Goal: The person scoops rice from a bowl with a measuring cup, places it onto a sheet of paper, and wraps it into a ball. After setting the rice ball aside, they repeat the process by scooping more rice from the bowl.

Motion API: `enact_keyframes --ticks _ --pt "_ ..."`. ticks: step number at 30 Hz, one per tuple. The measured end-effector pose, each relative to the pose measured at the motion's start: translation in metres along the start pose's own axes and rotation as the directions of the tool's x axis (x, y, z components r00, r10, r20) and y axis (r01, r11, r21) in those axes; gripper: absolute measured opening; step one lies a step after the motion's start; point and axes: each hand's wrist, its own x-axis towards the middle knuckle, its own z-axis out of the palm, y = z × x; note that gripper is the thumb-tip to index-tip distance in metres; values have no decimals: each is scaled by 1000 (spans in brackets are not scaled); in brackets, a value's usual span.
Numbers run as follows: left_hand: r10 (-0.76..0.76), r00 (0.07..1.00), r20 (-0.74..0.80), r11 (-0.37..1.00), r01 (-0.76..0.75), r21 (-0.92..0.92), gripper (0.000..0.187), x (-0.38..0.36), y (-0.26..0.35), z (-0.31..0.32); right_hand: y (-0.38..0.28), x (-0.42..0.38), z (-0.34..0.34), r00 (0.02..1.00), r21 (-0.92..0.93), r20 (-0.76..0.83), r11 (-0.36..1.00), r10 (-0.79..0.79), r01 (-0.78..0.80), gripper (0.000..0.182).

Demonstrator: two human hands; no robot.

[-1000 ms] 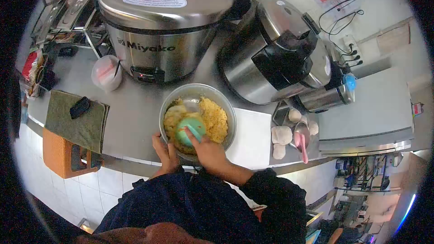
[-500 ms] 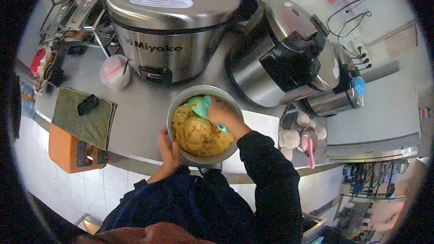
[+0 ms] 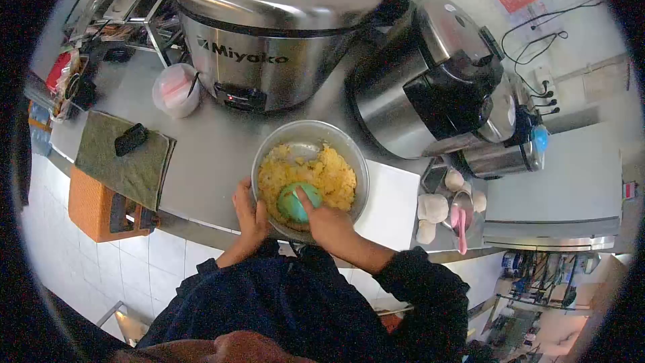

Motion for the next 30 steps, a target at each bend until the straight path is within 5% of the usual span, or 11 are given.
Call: enact_keyframes --ticks 3,6,9,16,20,23,24,28,30 --pt "-5 1000 19 1000 5 -24 39 0 3 -1 -5 21 -6 996 -6 3 996 89 -89 66" --pt "-9 999 36 998 11 -61 37 3 2 -1 30 24 -31 996 230 71 971 50 -65 57" --pt "-4 1000 20 996 5 -85 37 0 -1 0 40 -11 -56 997 252 -73 968 28 -9 54" --pt "-8 1000 6 997 9 -81 39 0 -1 2 -3 12 -20 983 68 114 986 146 -154 55" --pt "28 1000 -8 998 -28 -60 40 1 -1 1 20 -13 -75 998 234 32 970 63 -69 55" --pt "13 1000 10 997 -12 -74 40 1 0 1 15 19 -35 997 278 -38 959 64 -51 53" --pt "5 1000 17 998 -4 -58 40 1 1 1 -6 24 -27 966 20 192 983 174 -181 54" --pt "17 1000 9 999 -17 -37 40 1 2 -1 25 25 -11 996 70 -90 997 -16 22 53" --pt "26 1000 -6 998 -26 -53 41 2 1 0 23 12 -52 993 153 -30 982 115 -109 53"
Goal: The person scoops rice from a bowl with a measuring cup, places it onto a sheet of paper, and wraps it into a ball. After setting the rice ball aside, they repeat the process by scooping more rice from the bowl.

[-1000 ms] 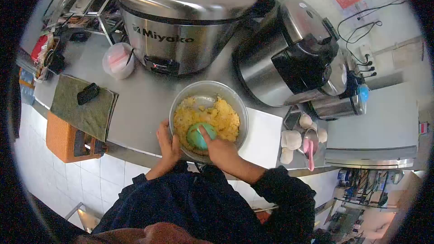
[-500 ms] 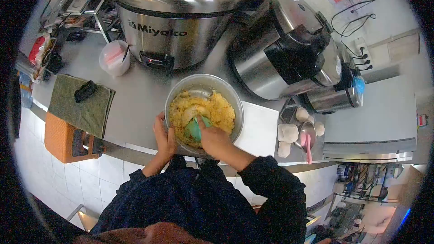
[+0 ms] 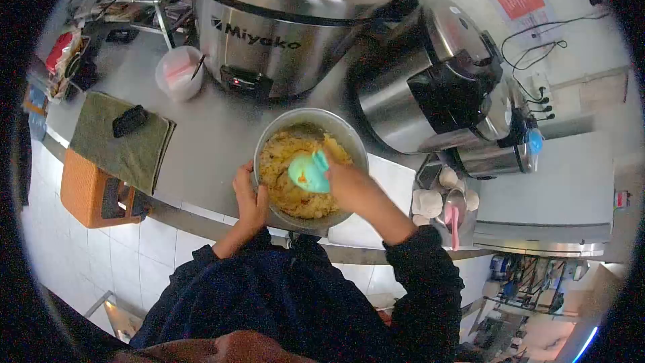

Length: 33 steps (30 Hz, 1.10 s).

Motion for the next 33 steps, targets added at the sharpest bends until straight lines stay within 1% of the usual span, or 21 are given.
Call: enact_keyframes --ticks 1,2,4,5,6,9,10,11,12,13,14,17,20,23,25,26,27,29,30,32,33 --pt "-10 1000 -4 1000 10 -11 41 -1 1 0 -15 -9 -24 997 37 26 997 71 -72 52" --pt "-11 1000 -4 1000 11 -23 42 -1 2 0 -30 -12 -33 985 60 60 985 160 -164 52" --pt "-27 999 23 1000 28 -13 42 -2 -1 0 -13 18 35 990 -42 -40 989 139 -140 52" --pt "-36 999 29 999 36 -6 42 -1 -2 1 -5 27 58 989 -98 -89 987 118 -127 52" --pt "-24 999 24 1000 24 -8 42 1 -2 1 -4 24 55 993 -94 -97 993 68 -78 53" --pt "-29 999 23 1000 30 -7 43 -1 -1 -1 -16 -11 3 996 -11 -75 999 43 -44 54" --pt "-31 999 23 999 32 -14 44 -1 0 -1 -31 -22 -10 995 -1 -3 995 101 -101 53" --pt "-26 999 22 999 26 -26 44 -1 1 -1 -25 -17 15 998 -109 -20 992 59 -61 53" --pt "-24 1000 12 999 24 -22 44 -1 2 0 -12 -8 58 999 -216 -40 976 16 -25 52" --pt "-15 1000 2 1000 15 -18 44 -2 2 1 -4 -3 80 998 -320 -61 947 -28 7 51" --pt "-7 1000 -12 1000 6 -13 44 -1 1 1 -13 -5 64 997 -205 65 979 32 -18 50" --pt "-22 999 39 999 23 -28 45 0 -1 -1 13 2 18 994 56 -16 992 -111 111 51" --pt "-44 999 24 999 44 -1 46 -1 0 -1 19 16 -20 988 165 -16 975 154 -150 51" --pt "-10 999 47 1000 11 -6 48 0 1 -4 56 70 27 978 80 -185 993 98 -84 48" --pt "-25 996 91 1000 23 13 47 3 3 -9 14 78 18 992 138 -55 985 110 -102 44" --pt "-32 993 112 999 29 24 47 4 3 -10 -11 76 10 996 245 7 966 86 -85 43" --pt "-24 995 96 999 22 25 47 4 3 -9 -27 77 6 996 351 68 933 56 -77 43" --pt "-3 997 80 1000 0 30 47 3 1 -7 -40 88 3 985 207 173 977 10 -46 43" --pt "-23 997 77 999 21 35 47 1 0 -6 -44 90 3 975 136 221 990 -8 -22 44" --pt "-62 997 47 998 61 31 46 1 0 -2 -32 94 26 974 111 151 982 -168 152 45" --pt "-42 999 34 998 40 44 46 1 1 -2 -26 91 37 962 90 117 968 -246 236 45"
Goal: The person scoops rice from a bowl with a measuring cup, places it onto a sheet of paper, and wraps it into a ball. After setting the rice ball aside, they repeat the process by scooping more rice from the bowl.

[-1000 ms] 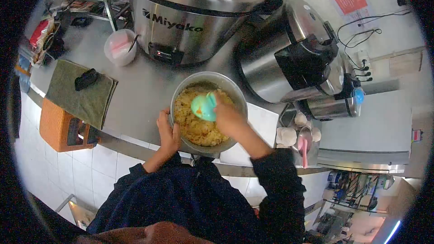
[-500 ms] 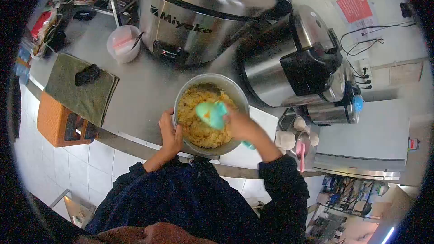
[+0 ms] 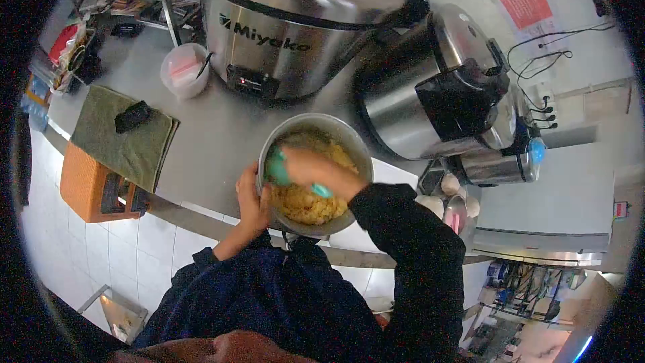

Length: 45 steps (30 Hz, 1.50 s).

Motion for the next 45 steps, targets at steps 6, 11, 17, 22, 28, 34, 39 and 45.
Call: enact_keyframes --ticks 6,11,17,22,28,34,39,45 --pt "12 1000 0 1000 -12 3 44 -1 0 -4 -61 -103 3 998 -353 55 935 -6 25 64" --pt "-2 1000 -6 1000 2 -13 43 -4 1 -5 -20 -142 18 979 -367 -201 926 14 -89 71" --pt "-10 1000 -20 998 8 -69 41 -5 0 -1 -4 -130 64 926 -301 -363 927 106 -224 61" --pt "-46 994 -98 972 22 -235 39 -22 -9 14 -3 -116 0 965 -101 -186 973 187 -208 58" --pt "-209 964 -167 830 85 -551 45 -59 0 30 -29 -128 21 947 -89 -218 961 236 -260 55" --pt "-94 988 -126 954 53 -296 52 -16 -1 -15 -5 -168 -2 847 137 -517 988 128 -65 66" --pt "91 933 347 983 -28 -183 32 103 -10 -12 10 -184 -13 759 281 -619 959 204 -29 56" --pt "27 969 245 901 82 -426 28 85 -41 -4 6 -186 -11 714 315 -587 920 381 -232 57"
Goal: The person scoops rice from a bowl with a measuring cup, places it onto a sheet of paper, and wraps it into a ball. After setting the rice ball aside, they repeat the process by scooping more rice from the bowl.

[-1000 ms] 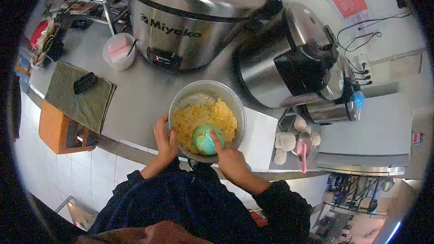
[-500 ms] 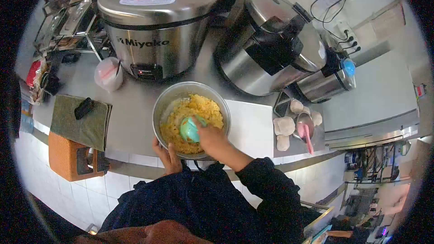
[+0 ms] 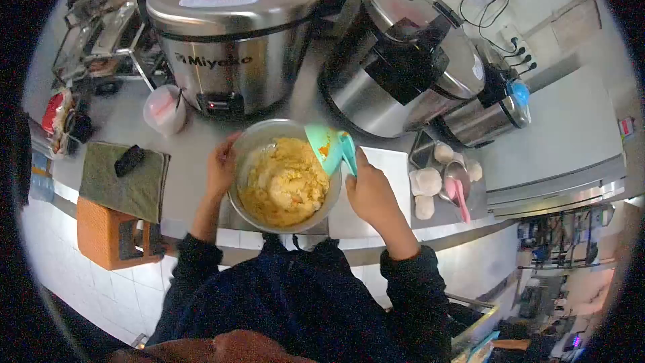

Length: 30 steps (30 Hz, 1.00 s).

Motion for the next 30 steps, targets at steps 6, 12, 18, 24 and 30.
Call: enact_keyframes --ticks 6,12,18,24,30 --pt "-69 915 -398 998 60 -35 33 -95 25 17 -27 0 35 990 -343 131 939 61 -13 67" --pt "58 988 -146 969 -21 246 36 -80 19 0 -49 23 88 969 -381 -41 893 243 -240 73" --pt "-3 989 -149 877 75 475 39 -85 37 2 -39 59 96 980 -445 195 894 32 59 64" --pt "94 978 -184 887 2 461 40 -85 26 6 -20 114 133 864 -203 392 886 -316 416 52" --pt "33 974 -226 891 73 448 38 -86 29 10 -73 52 137 801 -417 522 731 -294 540 56"
